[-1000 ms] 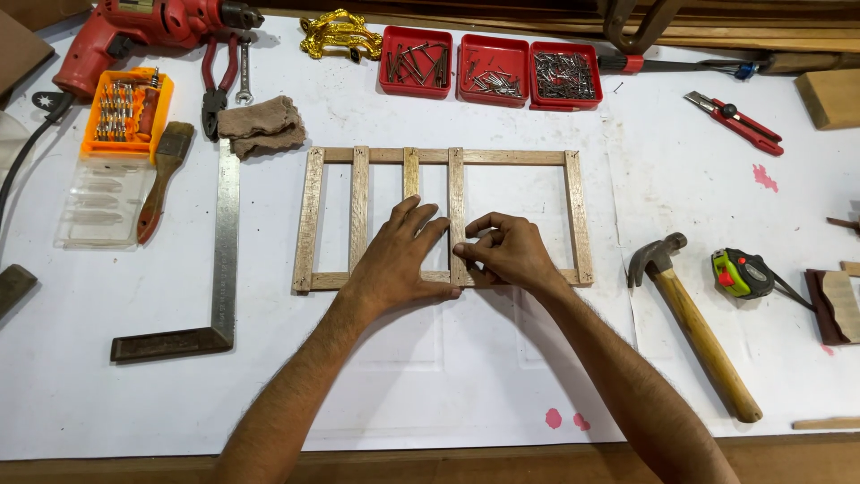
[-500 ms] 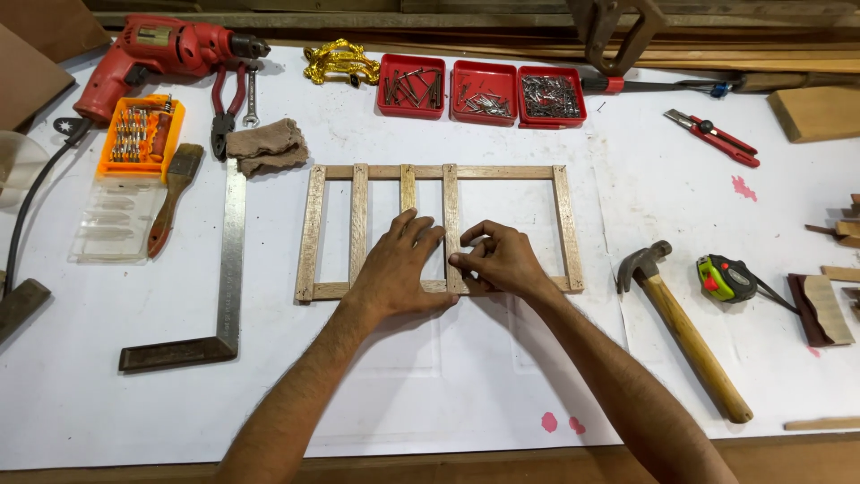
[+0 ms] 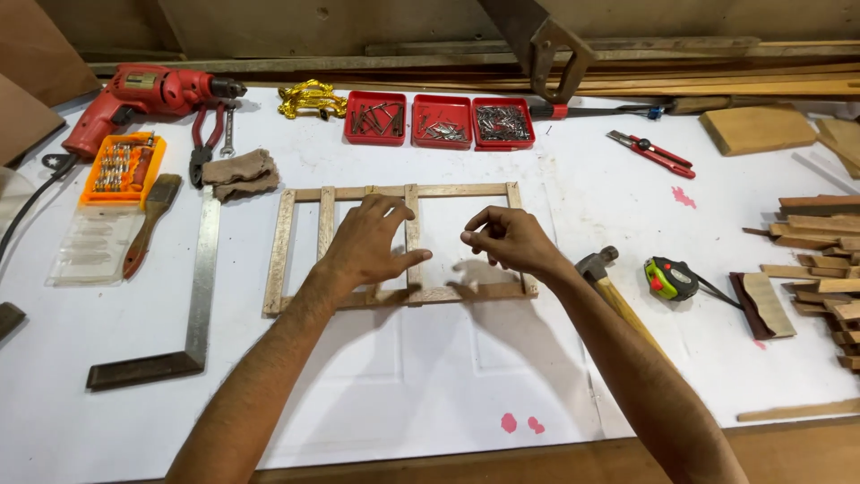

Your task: The person assembles a small wooden lattice frame on a workbench. They hammer nails into the joints, sand wood strips with a sanding block, select additional strips from a pile, position them across the frame, and measure the assembly with a tape measure.

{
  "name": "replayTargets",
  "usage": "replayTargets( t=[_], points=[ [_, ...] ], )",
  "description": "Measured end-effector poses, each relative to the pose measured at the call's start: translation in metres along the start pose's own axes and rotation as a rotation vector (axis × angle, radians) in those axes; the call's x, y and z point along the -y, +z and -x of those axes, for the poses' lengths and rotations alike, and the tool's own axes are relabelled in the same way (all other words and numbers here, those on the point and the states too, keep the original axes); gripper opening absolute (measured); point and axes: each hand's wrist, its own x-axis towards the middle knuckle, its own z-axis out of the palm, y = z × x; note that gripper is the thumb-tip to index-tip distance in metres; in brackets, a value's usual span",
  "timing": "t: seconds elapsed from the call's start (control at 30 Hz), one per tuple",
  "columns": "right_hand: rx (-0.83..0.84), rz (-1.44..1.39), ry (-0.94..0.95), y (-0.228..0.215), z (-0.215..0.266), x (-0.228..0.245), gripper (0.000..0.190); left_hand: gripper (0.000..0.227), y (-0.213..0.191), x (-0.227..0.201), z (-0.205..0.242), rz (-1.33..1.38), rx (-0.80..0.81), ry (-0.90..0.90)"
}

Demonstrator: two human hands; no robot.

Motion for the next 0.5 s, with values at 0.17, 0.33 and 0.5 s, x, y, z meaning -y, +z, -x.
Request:
replayTargets(
  t=[0.17,0.33,0.5],
  points=[
    [-0.125,0.013,-0.048,-0.049,-0.041,-0.039,0.025,0.047,-0.003,-0.004,-0.069,0.04,-0.176,0.081],
    [-0.219,0.127,0.009,-0.093,-0.096,-0.06,0.027,0.035,0.015,0.004,-0.156,0.041,-0.266,0.151],
    [-0.287,0.287,-0.016,-0.116,-0.151,-0.07,0.024,0.031,0.019,0.006,-0.218,0.078,-0.205,0.12]
  ],
)
